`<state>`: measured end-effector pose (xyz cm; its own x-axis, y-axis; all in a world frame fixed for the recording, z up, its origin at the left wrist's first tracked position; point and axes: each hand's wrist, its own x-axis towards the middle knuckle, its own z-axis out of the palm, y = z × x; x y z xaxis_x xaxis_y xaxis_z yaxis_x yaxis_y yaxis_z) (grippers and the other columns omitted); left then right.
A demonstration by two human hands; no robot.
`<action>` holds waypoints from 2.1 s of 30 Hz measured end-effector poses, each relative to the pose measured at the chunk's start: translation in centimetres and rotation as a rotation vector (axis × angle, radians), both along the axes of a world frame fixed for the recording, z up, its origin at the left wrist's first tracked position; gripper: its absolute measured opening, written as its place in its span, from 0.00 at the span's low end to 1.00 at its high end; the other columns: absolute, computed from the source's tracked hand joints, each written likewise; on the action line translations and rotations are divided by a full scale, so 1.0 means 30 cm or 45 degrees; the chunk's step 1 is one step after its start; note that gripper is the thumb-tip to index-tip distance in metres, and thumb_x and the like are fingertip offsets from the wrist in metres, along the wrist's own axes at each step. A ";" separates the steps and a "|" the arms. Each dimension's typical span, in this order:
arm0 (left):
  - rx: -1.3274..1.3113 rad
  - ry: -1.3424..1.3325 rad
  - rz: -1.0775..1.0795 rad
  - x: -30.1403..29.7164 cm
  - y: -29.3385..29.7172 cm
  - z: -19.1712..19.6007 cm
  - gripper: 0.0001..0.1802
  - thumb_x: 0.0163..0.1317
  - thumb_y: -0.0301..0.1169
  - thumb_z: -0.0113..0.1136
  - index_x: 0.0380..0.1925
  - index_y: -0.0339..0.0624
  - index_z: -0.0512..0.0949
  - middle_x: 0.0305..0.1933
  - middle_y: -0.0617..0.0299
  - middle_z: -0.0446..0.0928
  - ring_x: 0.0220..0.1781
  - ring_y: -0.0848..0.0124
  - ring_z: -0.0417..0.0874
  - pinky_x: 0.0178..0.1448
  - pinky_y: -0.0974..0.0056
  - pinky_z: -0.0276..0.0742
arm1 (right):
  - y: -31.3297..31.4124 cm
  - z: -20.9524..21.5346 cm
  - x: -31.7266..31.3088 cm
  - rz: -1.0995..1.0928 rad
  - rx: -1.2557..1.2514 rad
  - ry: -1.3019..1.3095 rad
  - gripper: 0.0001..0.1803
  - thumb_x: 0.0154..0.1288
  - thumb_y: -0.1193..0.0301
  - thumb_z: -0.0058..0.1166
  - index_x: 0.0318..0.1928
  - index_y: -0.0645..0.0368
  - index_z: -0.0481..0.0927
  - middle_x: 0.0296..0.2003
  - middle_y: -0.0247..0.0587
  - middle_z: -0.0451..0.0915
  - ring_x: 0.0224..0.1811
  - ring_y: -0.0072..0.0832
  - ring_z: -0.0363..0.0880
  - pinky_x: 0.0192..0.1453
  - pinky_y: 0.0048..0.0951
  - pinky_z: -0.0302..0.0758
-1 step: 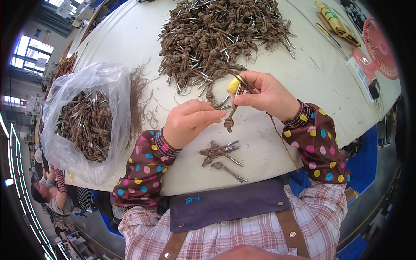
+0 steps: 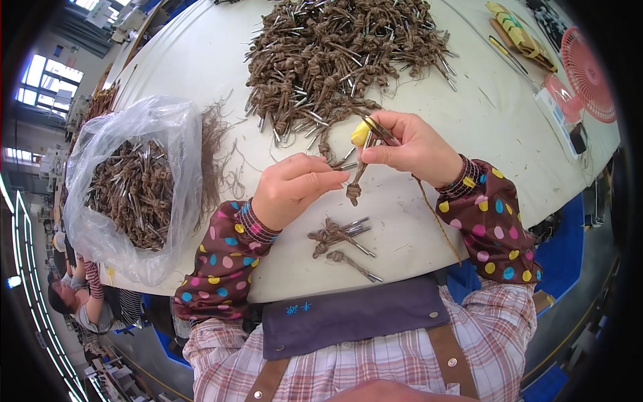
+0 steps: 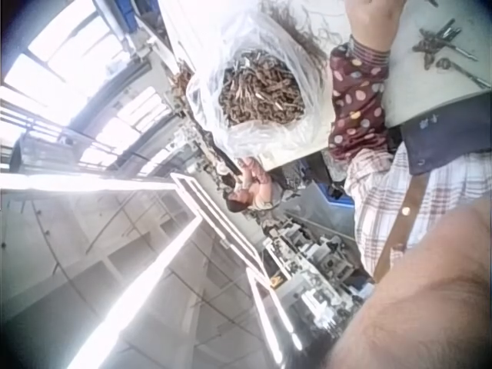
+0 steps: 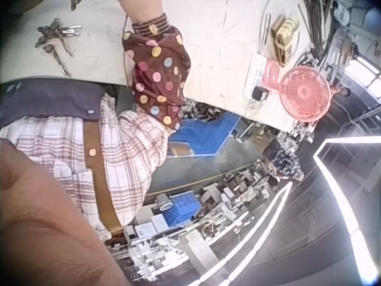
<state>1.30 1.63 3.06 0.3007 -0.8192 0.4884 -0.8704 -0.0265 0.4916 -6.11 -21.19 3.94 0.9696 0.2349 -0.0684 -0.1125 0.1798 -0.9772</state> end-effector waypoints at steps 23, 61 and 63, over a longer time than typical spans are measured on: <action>-0.165 0.949 0.122 -0.011 -0.020 -0.070 0.05 0.71 0.28 0.44 0.40 0.37 0.66 0.36 0.56 0.79 0.40 0.75 0.79 0.45 0.70 0.73 | -0.004 -0.017 0.005 -0.501 -0.480 -0.328 0.20 0.67 0.58 0.52 0.42 0.65 0.70 0.32 0.42 0.77 0.30 0.27 0.76 0.34 0.27 0.71; 0.224 0.731 0.167 -0.009 0.051 -0.033 0.03 0.65 0.25 0.51 0.36 0.36 0.71 0.31 0.57 0.81 0.31 0.72 0.81 0.38 0.70 0.75 | 0.074 -0.063 -0.018 -0.125 -0.938 -0.725 0.13 0.52 0.70 0.65 0.35 0.61 0.76 0.27 0.36 0.74 0.24 0.26 0.72 0.28 0.24 0.70; 0.368 0.436 0.235 0.019 0.095 -0.019 0.05 0.60 0.26 0.57 0.35 0.39 0.74 0.34 0.58 0.79 0.34 0.63 0.79 0.41 0.65 0.74 | 0.098 -0.079 -0.029 0.062 -0.902 -0.608 0.11 0.53 0.69 0.64 0.33 0.60 0.77 0.27 0.40 0.77 0.27 0.33 0.76 0.29 0.28 0.72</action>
